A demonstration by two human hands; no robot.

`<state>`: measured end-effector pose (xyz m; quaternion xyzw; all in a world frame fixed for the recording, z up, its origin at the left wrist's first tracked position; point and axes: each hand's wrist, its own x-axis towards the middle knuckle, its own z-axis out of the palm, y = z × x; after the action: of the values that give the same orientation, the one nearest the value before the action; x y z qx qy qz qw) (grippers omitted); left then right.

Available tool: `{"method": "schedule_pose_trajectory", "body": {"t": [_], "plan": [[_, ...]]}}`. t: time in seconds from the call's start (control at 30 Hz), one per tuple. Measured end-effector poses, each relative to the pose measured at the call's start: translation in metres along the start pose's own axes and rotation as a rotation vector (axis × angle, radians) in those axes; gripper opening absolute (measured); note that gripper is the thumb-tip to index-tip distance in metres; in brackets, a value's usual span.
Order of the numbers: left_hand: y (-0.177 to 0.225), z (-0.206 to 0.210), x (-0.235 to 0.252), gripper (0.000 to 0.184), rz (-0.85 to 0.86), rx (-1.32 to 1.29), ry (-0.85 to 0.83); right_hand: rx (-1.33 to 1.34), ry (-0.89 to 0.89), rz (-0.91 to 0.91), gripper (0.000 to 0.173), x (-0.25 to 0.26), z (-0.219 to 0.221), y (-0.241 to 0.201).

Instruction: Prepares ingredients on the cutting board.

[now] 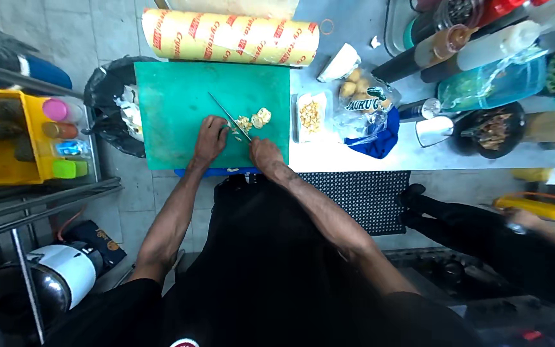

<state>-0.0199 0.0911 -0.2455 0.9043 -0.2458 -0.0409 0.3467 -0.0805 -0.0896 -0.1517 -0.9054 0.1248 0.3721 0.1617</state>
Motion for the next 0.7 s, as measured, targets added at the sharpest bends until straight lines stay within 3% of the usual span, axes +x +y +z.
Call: {"method": "schedule_pose_trajectory", "body": {"t": [0.4,0.57,0.7], "plan": [[0.001,0.003,0.004,0.020,-0.013,0.023,-0.100,-0.014,-0.011,0.040,0.033,-0.018,0.011,0.012],[0.001,0.004,0.008,0.018,0.001,0.005,-0.121,0.025,0.092,-0.012,0.035,0.015,0.046,0.011],[0.003,-0.002,0.008,0.019,-0.005,-0.020,-0.127,0.004,0.071,-0.053,0.034,0.021,0.022,0.002]]}}
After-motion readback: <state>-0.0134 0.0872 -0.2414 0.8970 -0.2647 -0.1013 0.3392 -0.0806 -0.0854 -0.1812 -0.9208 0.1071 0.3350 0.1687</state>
